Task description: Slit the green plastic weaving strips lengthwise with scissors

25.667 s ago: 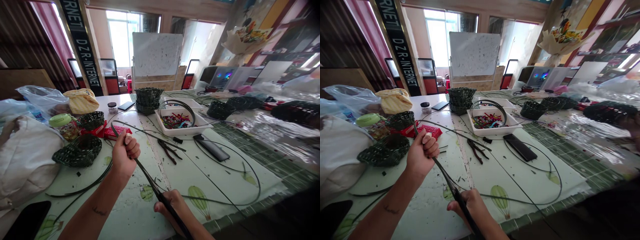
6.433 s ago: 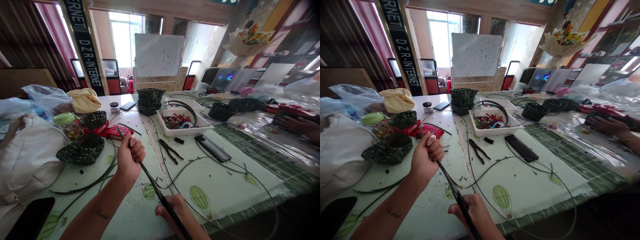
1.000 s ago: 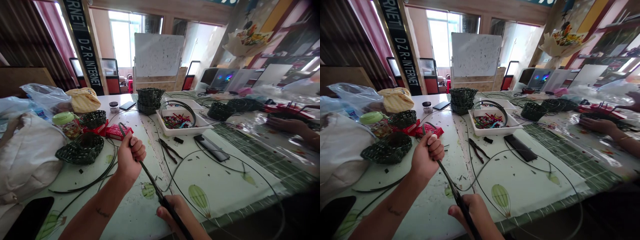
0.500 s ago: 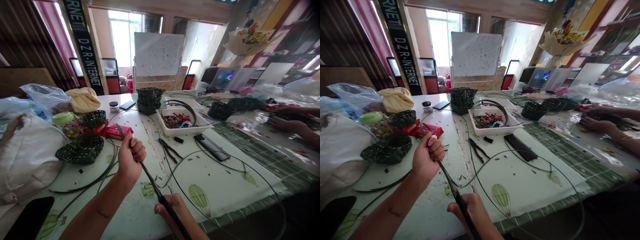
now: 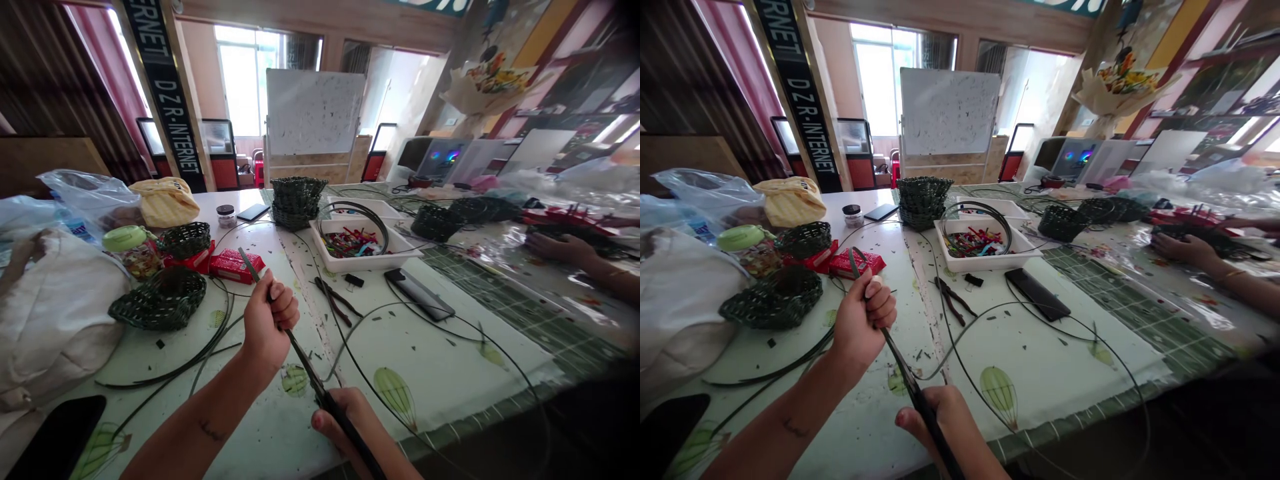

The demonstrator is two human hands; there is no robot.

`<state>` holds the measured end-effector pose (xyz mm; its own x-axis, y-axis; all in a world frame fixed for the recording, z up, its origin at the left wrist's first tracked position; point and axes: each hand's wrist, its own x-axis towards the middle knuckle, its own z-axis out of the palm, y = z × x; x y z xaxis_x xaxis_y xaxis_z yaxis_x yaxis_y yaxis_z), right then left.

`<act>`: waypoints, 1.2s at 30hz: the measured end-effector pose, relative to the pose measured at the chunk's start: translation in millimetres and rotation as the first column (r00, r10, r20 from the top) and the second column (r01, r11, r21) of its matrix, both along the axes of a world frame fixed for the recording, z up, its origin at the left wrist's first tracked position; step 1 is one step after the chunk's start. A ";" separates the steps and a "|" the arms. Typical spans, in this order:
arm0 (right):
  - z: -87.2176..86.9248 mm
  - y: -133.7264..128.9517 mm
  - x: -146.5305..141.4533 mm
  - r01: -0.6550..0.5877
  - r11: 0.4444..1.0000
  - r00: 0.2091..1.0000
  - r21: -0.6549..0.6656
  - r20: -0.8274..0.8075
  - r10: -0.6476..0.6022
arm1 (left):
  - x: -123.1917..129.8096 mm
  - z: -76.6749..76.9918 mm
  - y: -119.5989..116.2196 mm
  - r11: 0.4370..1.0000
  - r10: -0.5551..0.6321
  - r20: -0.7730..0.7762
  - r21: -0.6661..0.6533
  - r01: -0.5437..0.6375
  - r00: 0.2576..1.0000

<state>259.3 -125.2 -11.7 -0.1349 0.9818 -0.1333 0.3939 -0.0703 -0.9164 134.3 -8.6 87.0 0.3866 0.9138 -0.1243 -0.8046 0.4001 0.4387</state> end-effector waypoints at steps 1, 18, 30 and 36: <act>-0.5 -0.3 -0.8 0.017 1.000 1.000 0.005 0.000 -0.017 | 0.0 -0.2 0.1 1.000 0.005 0.000 0.000 -0.005 1.000; 20.6 -3.7 7.8 -0.150 0.982 0.984 -0.114 -0.115 0.137 | -38.0 12.1 27.3 0.996 -0.027 0.061 0.092 0.021 0.998; 43.1 24.2 103.4 0.180 0.968 0.835 0.173 0.494 -0.243 | -81.6 18.0 58.5 0.964 0.086 -0.096 0.260 -0.058 0.992; 27.8 84.2 64.1 0.132 0.949 0.721 0.288 0.628 -0.291 | -26.3 -8.1 42.3 0.957 -0.271 -0.257 0.032 0.288 0.928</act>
<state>323.4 -41.0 16.1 0.1228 0.9872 0.1016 0.8979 -0.0669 -0.4351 108.0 33.7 78.9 0.5927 0.7827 -0.1899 -0.5270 0.5552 0.6435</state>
